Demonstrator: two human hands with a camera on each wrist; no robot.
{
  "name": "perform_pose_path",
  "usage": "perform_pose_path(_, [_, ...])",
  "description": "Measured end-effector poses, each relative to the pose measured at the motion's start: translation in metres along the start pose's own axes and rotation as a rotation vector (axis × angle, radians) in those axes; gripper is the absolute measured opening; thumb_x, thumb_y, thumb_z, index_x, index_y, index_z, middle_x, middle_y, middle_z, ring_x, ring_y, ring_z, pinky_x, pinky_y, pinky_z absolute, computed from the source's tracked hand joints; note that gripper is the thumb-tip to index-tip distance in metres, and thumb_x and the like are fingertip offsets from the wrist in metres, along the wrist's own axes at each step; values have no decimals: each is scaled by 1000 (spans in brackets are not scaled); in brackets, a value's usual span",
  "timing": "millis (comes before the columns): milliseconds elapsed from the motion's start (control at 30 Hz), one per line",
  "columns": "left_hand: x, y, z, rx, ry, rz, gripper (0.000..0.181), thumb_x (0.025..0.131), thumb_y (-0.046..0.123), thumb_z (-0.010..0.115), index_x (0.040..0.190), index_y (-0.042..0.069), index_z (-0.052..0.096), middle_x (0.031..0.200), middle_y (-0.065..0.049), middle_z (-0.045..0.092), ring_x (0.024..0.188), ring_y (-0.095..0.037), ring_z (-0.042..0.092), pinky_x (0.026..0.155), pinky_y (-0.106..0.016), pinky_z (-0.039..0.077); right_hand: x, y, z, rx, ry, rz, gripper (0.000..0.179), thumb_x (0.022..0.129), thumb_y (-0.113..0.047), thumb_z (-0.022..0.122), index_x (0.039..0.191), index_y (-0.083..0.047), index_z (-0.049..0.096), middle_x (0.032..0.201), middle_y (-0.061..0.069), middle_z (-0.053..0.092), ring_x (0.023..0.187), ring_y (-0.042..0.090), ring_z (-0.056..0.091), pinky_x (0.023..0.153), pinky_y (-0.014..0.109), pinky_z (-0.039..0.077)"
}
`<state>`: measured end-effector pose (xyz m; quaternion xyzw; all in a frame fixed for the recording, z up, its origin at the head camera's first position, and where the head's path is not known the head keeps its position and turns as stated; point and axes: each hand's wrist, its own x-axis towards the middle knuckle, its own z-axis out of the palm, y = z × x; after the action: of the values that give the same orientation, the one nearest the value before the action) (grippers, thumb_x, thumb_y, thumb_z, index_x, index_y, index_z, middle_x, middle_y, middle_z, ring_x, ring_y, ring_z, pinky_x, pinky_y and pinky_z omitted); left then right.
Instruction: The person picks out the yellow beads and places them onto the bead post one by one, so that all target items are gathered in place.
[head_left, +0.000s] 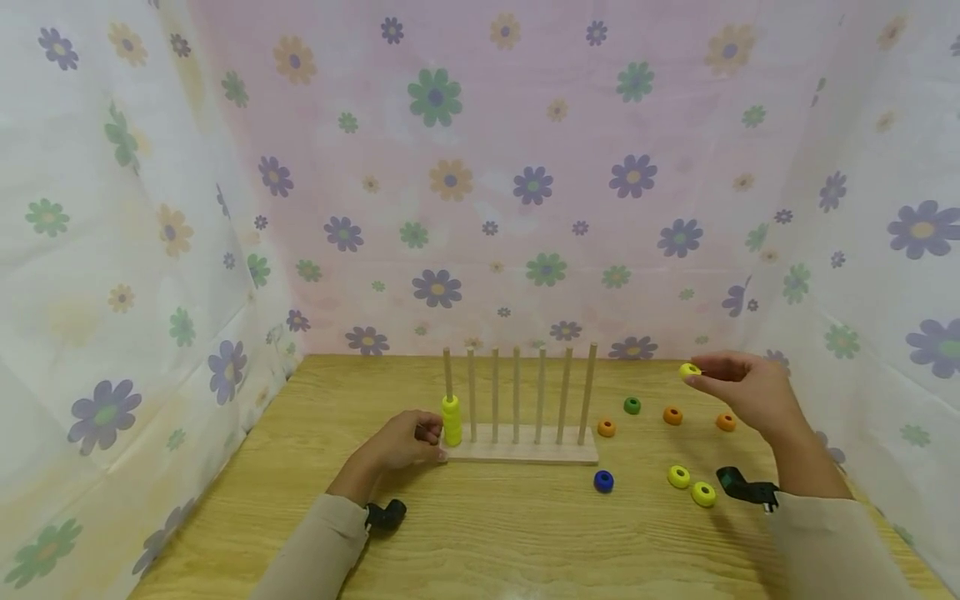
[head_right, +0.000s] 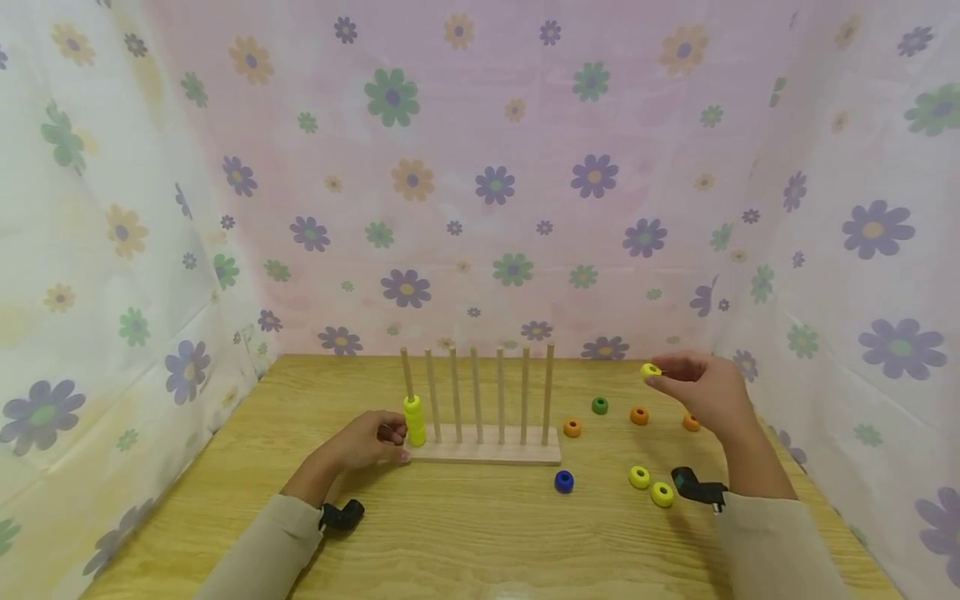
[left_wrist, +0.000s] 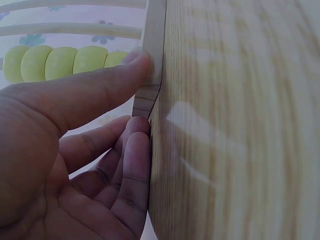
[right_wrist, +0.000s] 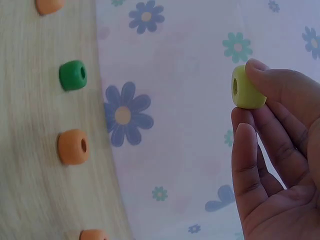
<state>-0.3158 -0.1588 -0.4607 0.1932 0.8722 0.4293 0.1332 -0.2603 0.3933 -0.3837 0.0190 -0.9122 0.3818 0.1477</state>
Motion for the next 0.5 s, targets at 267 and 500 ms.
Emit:
perform_pose_path(267, [0, -3, 1, -14, -1, 4, 47, 87, 17, 86, 128, 8, 67, 106, -4, 65, 96, -20, 58, 86, -35, 51, 1, -21, 5, 31, 19, -32, 47, 91, -49, 77, 125, -17, 73, 106, -7, 76, 87, -1, 67, 71, 23, 57])
perform_pose_path(500, [2, -3, -1, 14, -2, 22, 46, 87, 19, 86, 128, 8, 67, 105, -3, 65, 96, -19, 59, 86, -35, 51, 2, -33, 6, 56, 21, -83, 43, 92, -43, 79, 124, -15, 73, 107, -5, 76, 87, -1, 69, 72, 19, 57])
